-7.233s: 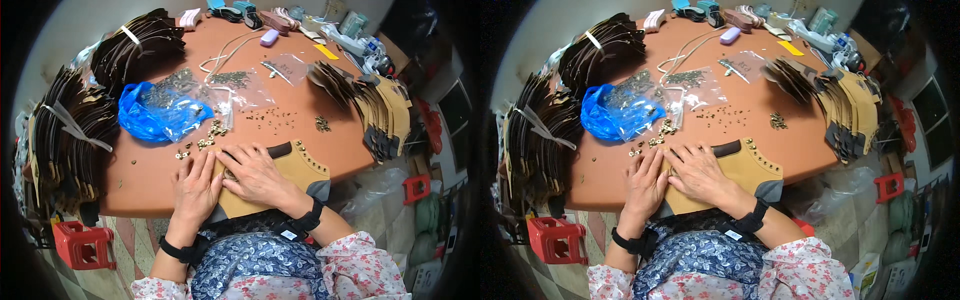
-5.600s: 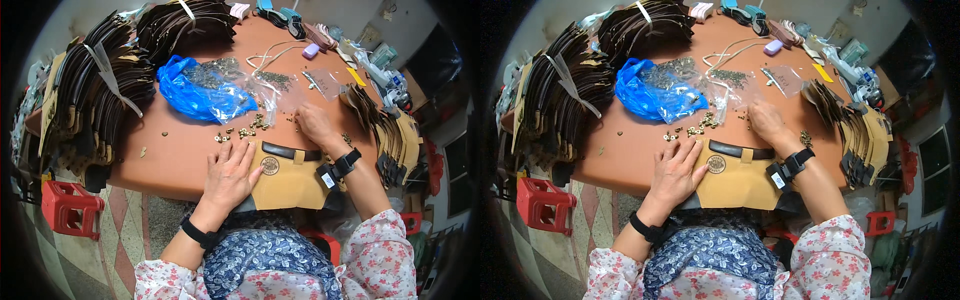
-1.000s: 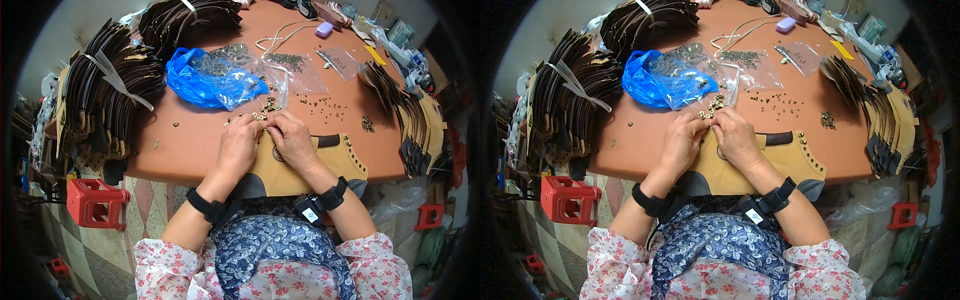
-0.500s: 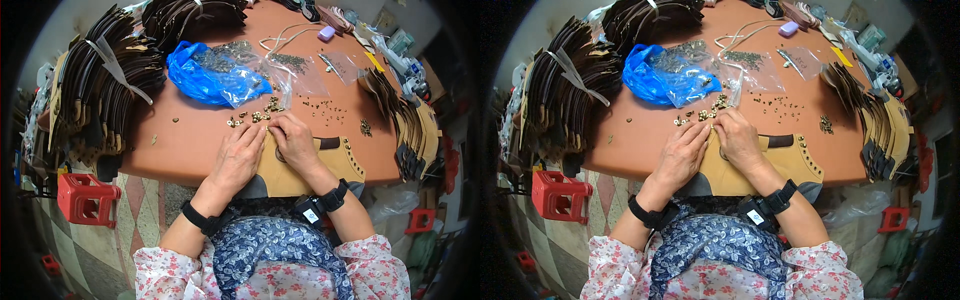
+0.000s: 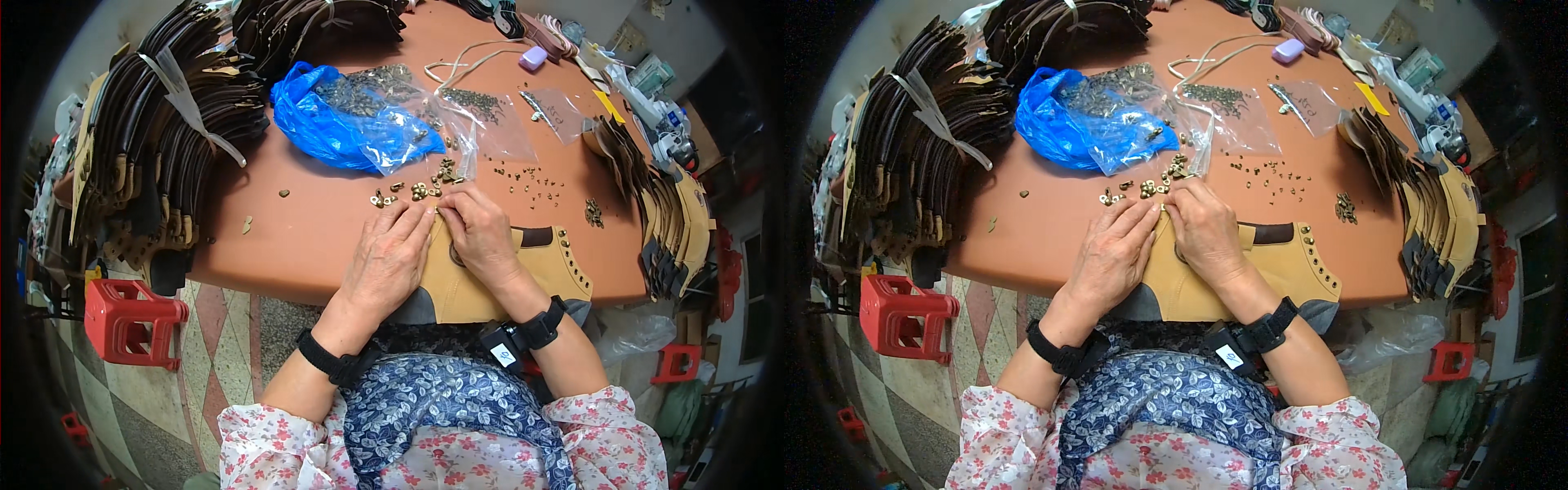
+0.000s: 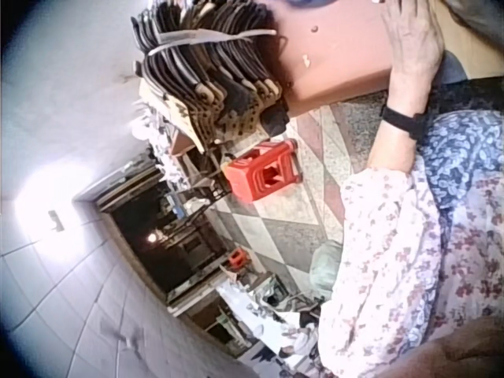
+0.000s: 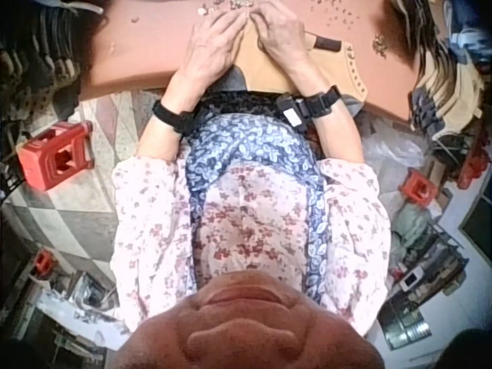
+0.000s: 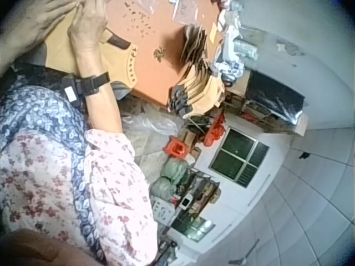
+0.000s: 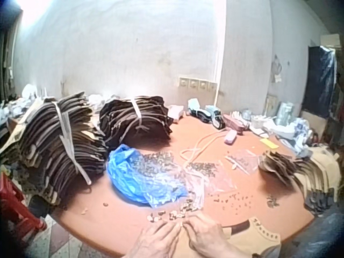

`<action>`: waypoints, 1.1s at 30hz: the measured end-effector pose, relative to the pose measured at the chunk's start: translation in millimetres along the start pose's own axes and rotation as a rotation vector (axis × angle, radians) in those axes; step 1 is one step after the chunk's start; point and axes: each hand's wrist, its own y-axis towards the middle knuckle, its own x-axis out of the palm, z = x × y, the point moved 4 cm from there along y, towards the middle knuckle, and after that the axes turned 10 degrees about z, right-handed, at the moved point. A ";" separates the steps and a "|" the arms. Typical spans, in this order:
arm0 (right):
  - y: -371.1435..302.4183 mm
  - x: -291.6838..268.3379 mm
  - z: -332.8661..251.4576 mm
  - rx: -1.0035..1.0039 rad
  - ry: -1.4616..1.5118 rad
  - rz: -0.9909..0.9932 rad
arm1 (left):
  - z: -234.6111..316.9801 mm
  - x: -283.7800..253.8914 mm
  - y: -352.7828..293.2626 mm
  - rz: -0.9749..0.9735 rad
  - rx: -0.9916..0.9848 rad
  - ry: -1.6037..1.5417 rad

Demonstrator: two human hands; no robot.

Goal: The recorder manually inserts metal eyelets into pre-punched holes on shoe upper components at a manufacturing workstation.

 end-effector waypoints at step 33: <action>-3.4 -15.7 -4.2 0.013 0.087 -0.050 | -0.7 0.7 1.0 0.039 -0.003 0.030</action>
